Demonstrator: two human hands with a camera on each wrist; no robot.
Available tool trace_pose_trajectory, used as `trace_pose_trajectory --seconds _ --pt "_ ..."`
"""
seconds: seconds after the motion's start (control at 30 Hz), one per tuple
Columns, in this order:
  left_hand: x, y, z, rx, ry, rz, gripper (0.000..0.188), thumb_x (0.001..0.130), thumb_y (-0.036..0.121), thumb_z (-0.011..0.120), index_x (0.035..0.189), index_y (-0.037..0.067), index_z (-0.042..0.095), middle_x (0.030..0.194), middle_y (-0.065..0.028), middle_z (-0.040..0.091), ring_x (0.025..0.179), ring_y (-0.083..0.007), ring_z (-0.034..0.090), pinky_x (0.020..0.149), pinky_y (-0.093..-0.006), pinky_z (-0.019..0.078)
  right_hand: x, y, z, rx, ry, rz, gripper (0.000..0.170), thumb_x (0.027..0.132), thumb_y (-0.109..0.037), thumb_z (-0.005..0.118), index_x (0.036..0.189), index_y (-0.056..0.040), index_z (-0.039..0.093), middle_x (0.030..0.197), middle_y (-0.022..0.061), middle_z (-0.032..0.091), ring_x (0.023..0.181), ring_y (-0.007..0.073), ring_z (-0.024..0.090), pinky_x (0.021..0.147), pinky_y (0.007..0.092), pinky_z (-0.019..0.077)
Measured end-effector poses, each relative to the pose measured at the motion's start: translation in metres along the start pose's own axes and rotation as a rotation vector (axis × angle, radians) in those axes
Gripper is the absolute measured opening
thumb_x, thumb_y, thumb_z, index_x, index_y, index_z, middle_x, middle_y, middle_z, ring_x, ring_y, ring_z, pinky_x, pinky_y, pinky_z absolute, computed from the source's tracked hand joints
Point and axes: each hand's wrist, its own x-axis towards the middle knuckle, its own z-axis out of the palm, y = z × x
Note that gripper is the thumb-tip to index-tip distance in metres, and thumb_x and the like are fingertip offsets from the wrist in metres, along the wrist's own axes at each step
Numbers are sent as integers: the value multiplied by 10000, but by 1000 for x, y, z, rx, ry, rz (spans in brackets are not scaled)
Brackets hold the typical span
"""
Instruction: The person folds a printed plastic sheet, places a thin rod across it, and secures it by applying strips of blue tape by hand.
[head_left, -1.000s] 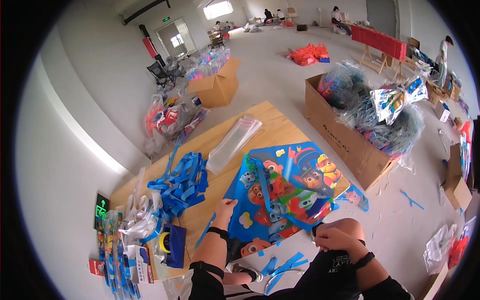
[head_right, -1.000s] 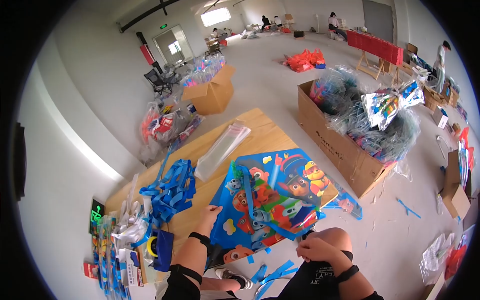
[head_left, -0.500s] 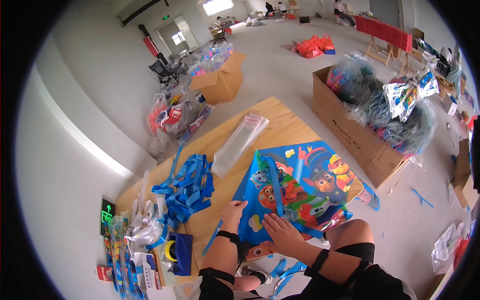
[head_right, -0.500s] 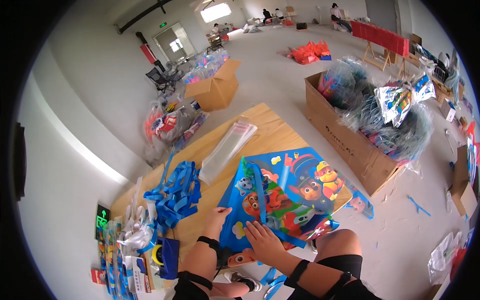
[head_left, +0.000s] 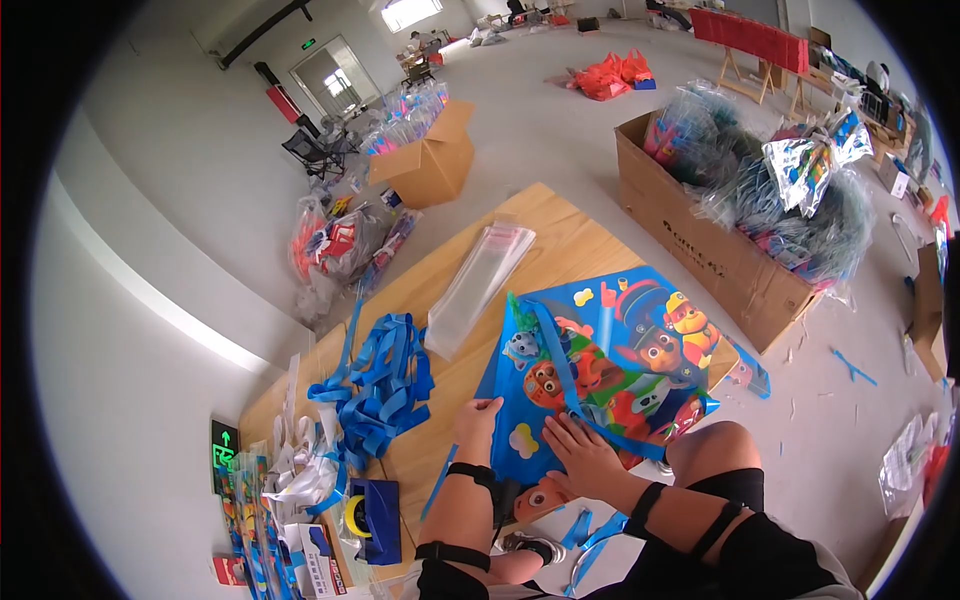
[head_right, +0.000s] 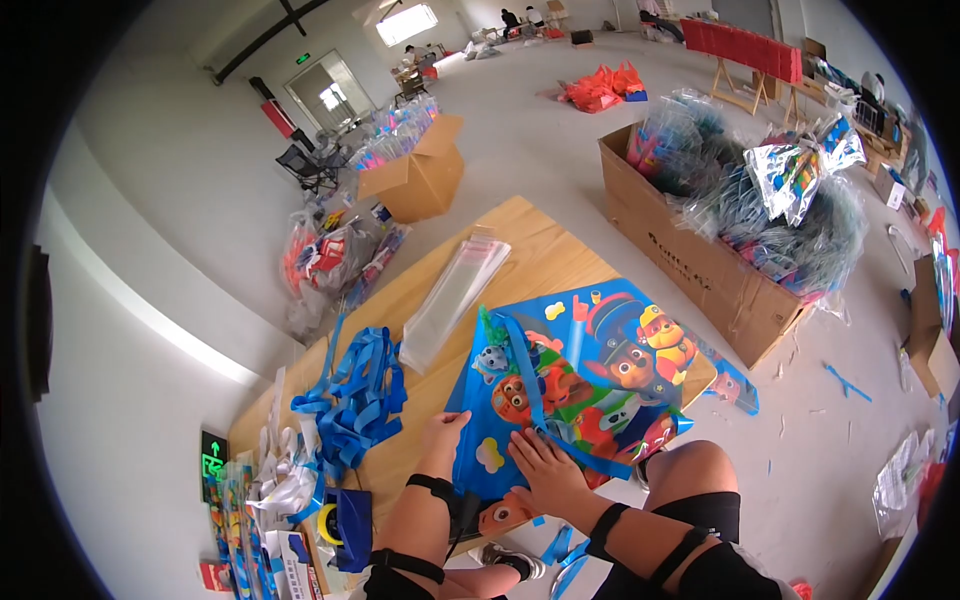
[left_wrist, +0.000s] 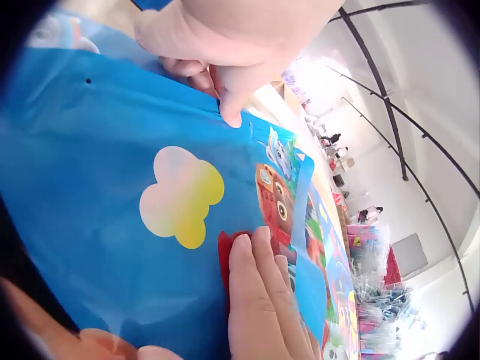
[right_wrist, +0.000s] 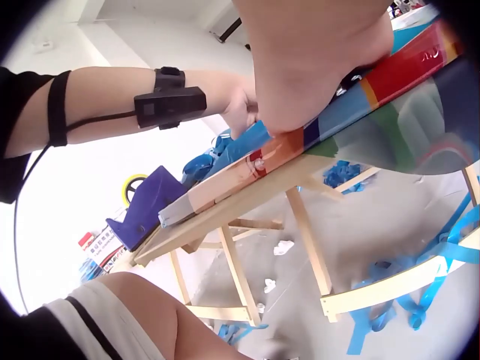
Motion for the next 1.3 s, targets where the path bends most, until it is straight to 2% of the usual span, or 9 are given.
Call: trace_pose_trajectory --seconds 0.07,0.3,0.4,0.47,0.6,0.7,0.77,1.0,1.3 --pt "-4 7 -2 -67 -6 -33 363 842 296 938 990 -5 798 835 -34 732 711 -135 619 630 -322 484 0 2 1 10 0 -12 831 1006 -570 592 1641 -60 423 1760 114 321 1644 312 253 1335 501 182" --pt "-7 17 -5 -143 -61 -101 356 843 287 939 990 -5 798 854 -39 736 737 -143 627 650 -324 490 3 4 1 18 5 -11 843 1003 -580 591 1643 -59 417 1759 117 321 1644 314 248 1332 507 190" --pt "-7 13 2 -183 5 -135 367 841 288 944 1012 -2 796 891 -50 743 787 -159 641 693 -333 505 7 8 -5 -26 -5 4 858 990 -583 608 1642 -59 418 1756 122 325 1636 323 260 1328 504 201" --pt "3 -4 7 -110 51 -51 380 853 363 916 1013 33 818 869 -68 775 769 -185 703 705 -358 542 7 12 0 13 16 -5 865 981 -580 622 1640 -57 420 1754 126 326 1628 332 273 1323 503 212" --pt "-2 3 -1 -146 -6 -46 393 849 362 921 1015 23 812 876 -84 770 775 -191 699 706 -363 539 3 11 2 21 26 -3 876 973 -574 637 1647 -65 406 1755 123 325 1614 339 303 1317 518 227" --pt "-8 14 -5 -191 -20 -26 396 856 347 919 1023 6 805 878 -84 766 792 -186 696 713 -367 536 2 10 1 30 23 6 866 985 -575 619 1655 -74 392 1758 111 319 1618 330 297 1320 519 216" --pt "-12 25 -8 -114 -26 -97 391 867 329 913 1026 -9 800 889 -81 768 795 -184 691 716 -365 535 1 8 -1 1 -3 16 861 994 -583 597 1662 -84 381 1760 102 317 1622 323 287 1323 520 204" --pt "3 8 -11 -143 -42 -122 357 915 309 877 1050 -12 798 909 -73 764 791 -179 687 713 -358 537 1 8 -2 -4 -22 19 849 1000 -592 578 1652 -78 400 1763 107 312 1629 320 275 1333 509 184" --pt "-2 14 -10 -1 -27 -44 288 971 255 811 1063 -17 800 908 -85 781 805 -198 720 720 -364 560 0 10 -1 -6 -4 14 849 991 -598 593 1645 -90 412 1760 102 320 1628 312 282 1332 510 190"
